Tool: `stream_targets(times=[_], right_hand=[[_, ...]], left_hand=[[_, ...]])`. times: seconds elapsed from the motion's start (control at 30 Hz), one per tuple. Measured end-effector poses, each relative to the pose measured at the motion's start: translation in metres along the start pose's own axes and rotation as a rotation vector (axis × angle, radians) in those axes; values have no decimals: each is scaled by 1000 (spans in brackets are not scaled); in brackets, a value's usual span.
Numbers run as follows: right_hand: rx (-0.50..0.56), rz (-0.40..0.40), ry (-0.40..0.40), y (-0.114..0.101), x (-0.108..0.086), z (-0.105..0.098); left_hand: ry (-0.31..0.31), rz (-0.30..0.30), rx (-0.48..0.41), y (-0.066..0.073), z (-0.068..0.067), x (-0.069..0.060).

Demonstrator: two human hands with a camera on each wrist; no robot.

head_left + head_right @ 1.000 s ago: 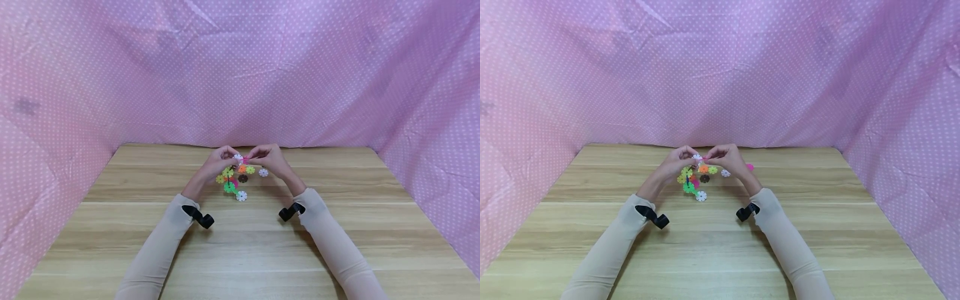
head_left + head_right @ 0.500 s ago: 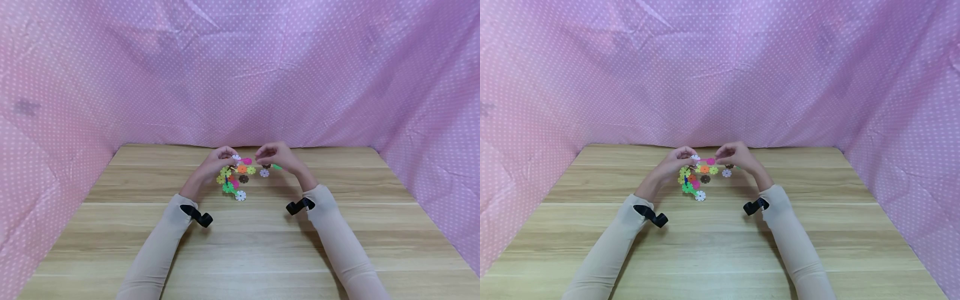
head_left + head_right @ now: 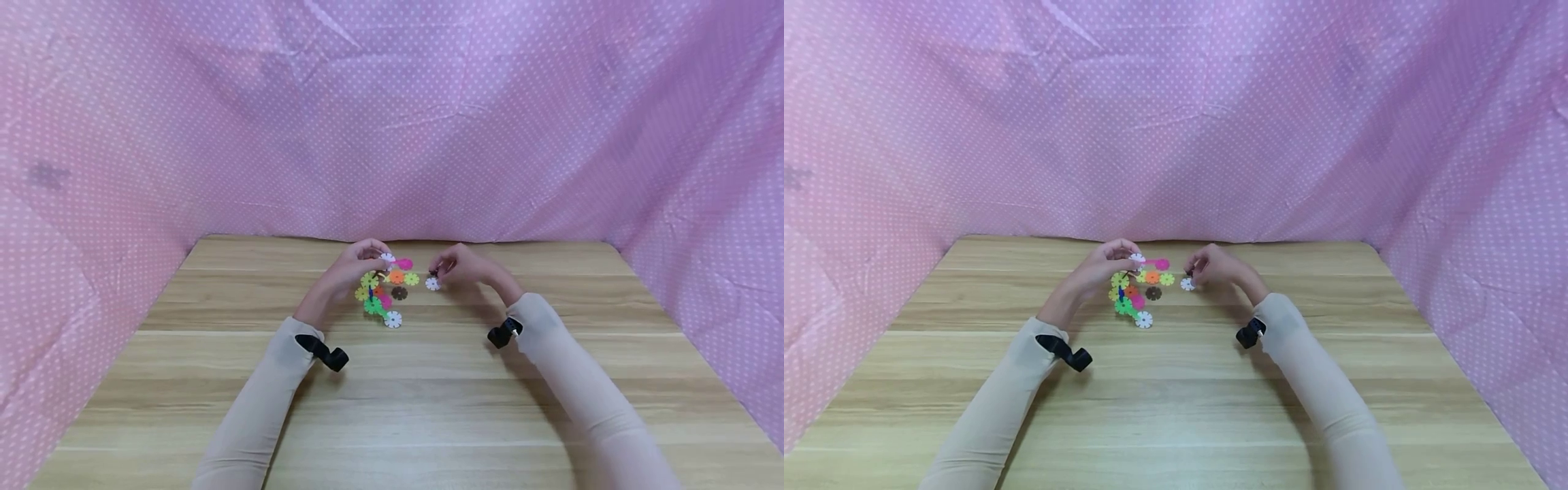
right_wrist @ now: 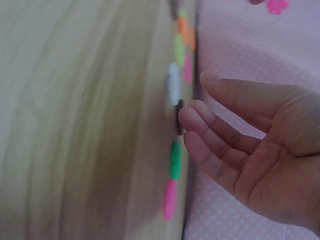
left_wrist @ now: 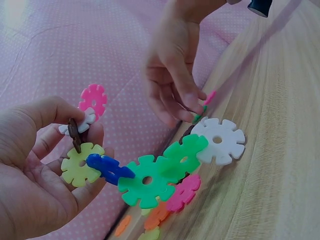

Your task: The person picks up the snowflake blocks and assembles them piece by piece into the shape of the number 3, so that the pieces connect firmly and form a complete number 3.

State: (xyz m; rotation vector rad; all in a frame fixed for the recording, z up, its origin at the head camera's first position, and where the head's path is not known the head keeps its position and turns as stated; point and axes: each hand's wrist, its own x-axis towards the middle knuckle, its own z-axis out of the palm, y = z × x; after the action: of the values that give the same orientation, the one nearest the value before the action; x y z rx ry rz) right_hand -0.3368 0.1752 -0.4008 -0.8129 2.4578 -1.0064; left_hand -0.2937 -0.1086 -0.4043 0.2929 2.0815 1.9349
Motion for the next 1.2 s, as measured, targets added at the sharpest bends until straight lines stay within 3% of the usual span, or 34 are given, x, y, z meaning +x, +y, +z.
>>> stream_targets(times=[0.37,0.53,0.93,1.2], right_hand=[[-145,36,-6,-1,7,10],[-151,34,13,-3,9,12],[-44,70,38,-1,8,16],[214,41,192,-17,5,16]], left_hand=[[-2,-1,3,-1,0,0],[13,-5,11,0,0,0],[11,2,29,-3,0,2],[11,1,32,-3,0,2]])
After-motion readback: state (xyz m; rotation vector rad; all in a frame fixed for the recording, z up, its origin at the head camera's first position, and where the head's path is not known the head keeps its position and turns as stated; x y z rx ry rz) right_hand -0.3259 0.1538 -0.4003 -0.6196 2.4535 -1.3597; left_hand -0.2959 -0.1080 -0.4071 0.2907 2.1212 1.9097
